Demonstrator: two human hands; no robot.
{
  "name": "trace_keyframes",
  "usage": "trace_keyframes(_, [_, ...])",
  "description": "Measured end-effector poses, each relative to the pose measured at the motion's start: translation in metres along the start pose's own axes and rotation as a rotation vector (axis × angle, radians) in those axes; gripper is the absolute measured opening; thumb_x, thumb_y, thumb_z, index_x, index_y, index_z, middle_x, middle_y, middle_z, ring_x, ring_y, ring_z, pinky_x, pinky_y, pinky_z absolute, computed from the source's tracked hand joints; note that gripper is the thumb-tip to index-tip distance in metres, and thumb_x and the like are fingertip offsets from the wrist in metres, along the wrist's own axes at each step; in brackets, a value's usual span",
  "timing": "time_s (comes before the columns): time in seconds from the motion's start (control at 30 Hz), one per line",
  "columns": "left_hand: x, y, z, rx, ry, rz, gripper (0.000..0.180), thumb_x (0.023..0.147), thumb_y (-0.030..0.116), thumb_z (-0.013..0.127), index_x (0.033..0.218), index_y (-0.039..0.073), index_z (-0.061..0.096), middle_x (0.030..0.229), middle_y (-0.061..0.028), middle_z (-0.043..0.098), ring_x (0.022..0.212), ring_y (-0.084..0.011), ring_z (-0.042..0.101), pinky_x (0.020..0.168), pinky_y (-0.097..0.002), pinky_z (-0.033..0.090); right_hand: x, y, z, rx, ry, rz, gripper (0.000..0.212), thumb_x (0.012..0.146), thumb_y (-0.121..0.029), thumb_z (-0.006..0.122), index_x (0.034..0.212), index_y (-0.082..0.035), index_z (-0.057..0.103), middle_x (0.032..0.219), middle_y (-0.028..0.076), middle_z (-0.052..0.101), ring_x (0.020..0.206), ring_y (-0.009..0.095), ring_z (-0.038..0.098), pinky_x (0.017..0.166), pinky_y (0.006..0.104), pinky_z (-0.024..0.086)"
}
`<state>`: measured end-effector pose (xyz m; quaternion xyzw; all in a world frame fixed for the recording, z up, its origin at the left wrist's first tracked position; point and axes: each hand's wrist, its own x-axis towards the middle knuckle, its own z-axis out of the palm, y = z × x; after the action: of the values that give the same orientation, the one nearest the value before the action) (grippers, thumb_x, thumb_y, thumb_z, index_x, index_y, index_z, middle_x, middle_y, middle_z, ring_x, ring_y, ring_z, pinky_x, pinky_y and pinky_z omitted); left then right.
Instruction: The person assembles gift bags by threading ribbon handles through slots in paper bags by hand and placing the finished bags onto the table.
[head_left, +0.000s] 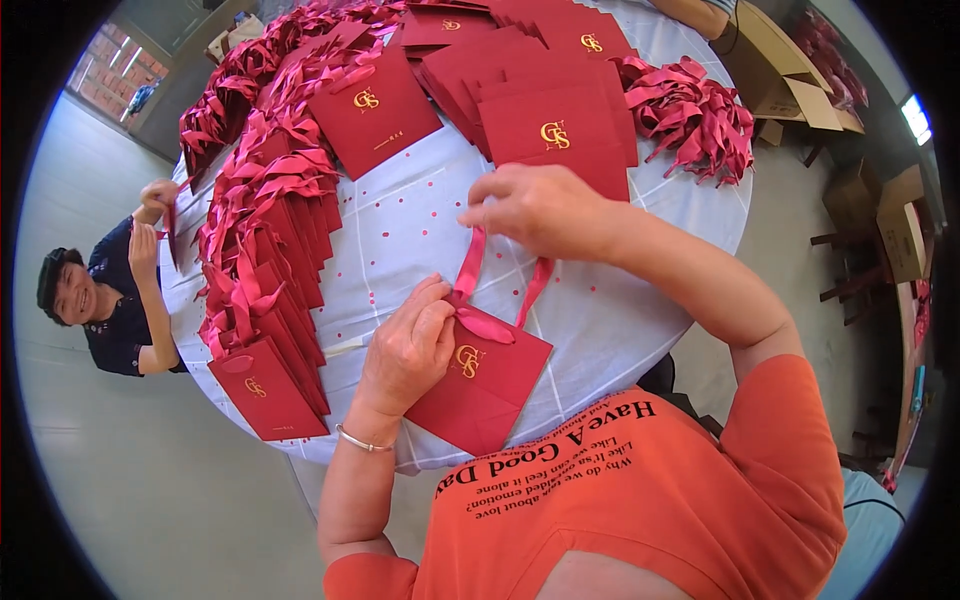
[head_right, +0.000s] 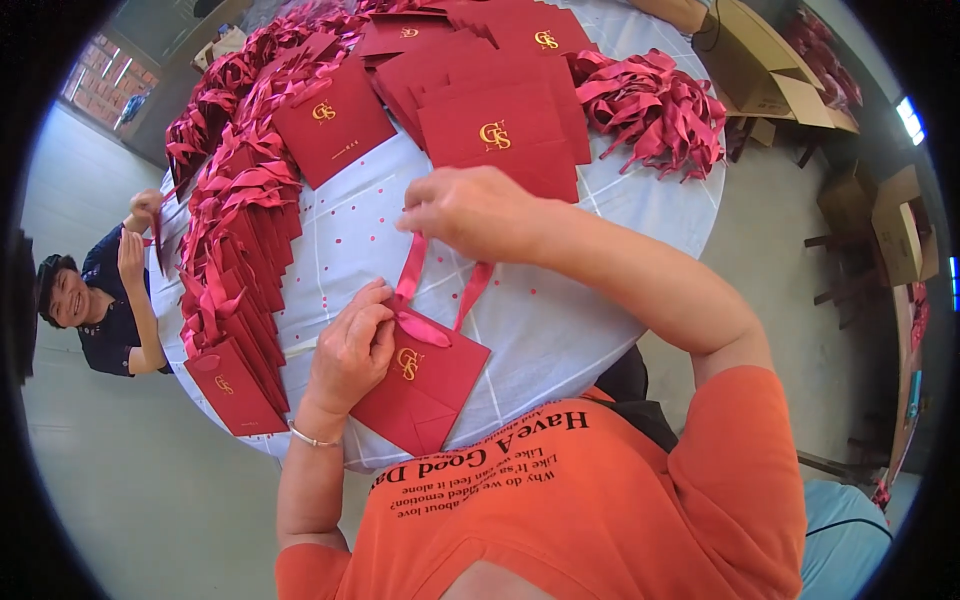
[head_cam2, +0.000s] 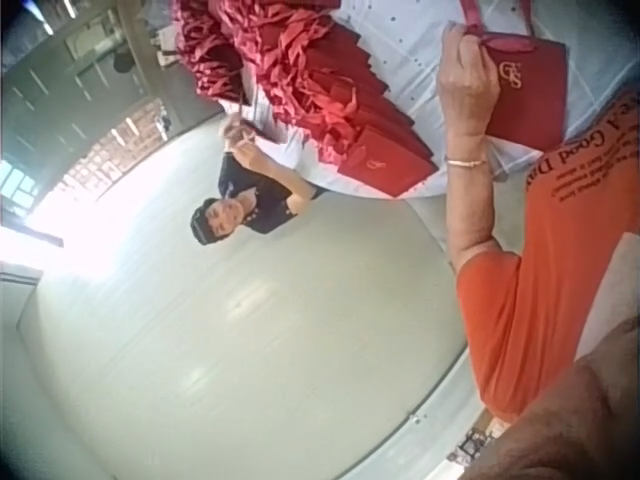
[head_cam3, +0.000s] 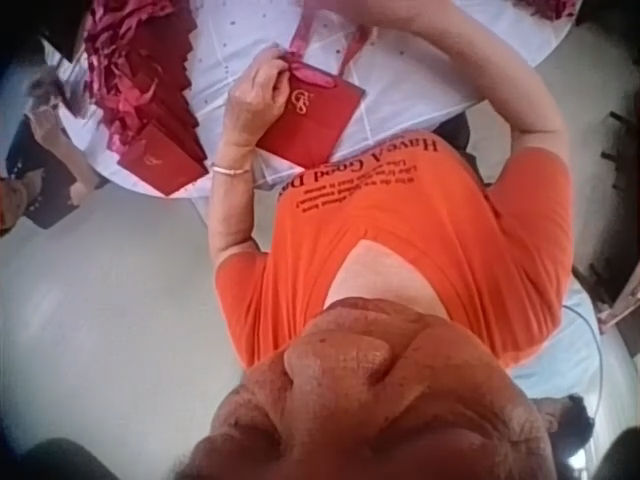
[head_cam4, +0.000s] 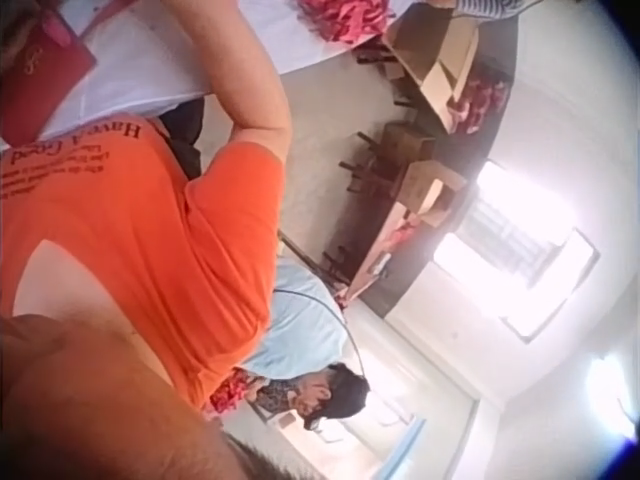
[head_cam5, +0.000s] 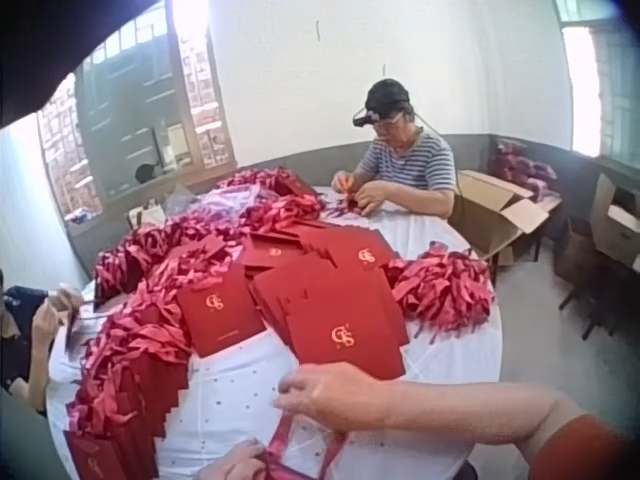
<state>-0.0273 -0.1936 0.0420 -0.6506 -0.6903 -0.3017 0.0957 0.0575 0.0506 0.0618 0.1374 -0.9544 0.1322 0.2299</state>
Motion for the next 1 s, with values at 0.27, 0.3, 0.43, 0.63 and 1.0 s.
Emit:
trace_keyframes(0.27, [-0.001,-0.002,-0.001,-0.003,0.015,-0.032,0.018,0.078,-0.009,0.061,0.092,-0.001,0.055,0.106,-0.018,0.066,0.101,-0.0342,0.067,0.081,-0.0392,0.057,-0.052,-0.003,-0.047,0.266,-0.048,0.243,0.019,0.081,-0.002,0.071,0.1,-0.007,0.073,0.103,0.007,0.067,0.091,0.026,0.066,0.075,0.0349,0.055])
trace_keyframes(0.3, [-0.001,-0.002,-0.001,-0.005,0.019,-0.033,0.018,0.078,-0.009,0.061,0.092,-0.001,0.055,0.106,-0.018,0.066,0.101,-0.0342,0.067,0.081,-0.0392,0.057,-0.058,-0.004,-0.047,0.259,-0.056,0.254,0.019,0.081,-0.002,0.071,0.1,-0.007,0.073,0.103,0.007,0.067,0.091,0.026,0.066,0.075,0.0349,0.055])
trace_keyframes(0.43, [-0.002,-0.002,-0.003,-0.021,-0.02,0.027,0.018,0.076,-0.009,0.062,0.09,-0.001,0.056,0.107,-0.0174,0.067,0.102,-0.0336,0.067,0.081,-0.0389,0.058,-0.076,-0.018,-0.043,0.354,-0.074,0.318,0.024,0.079,-0.003,0.073,0.102,-0.008,0.072,0.107,0.01,0.065,0.093,0.026,0.066,0.077,0.035,0.055])
trace_keyframes(0.63, [0.007,0.006,-0.012,-0.02,-0.162,0.105,0.018,0.077,-0.008,0.061,0.092,0.0,0.057,0.11,-0.0174,0.067,0.108,-0.0341,0.065,0.085,-0.0399,0.056,-0.088,-0.046,-0.027,0.117,-0.111,0.14,0.028,0.077,-0.021,0.077,0.103,-0.015,0.07,0.115,0.007,0.058,0.095,0.024,0.063,0.077,0.0361,0.054])
trace_keyframes(1.0, [-0.018,0.111,-0.024,0.32,-0.487,-0.378,0.091,0.082,0.05,0.071,0.138,-0.013,0.039,0.144,-0.0349,0.038,0.138,-0.0462,0.034,0.115,-0.0558,0.022,-0.075,-0.053,-0.008,0.146,-0.014,-0.105,0.02,0.073,-0.02,0.076,0.09,-0.011,0.071,0.118,0.007,0.061,0.108,0.027,0.058,0.091,0.041,0.049])
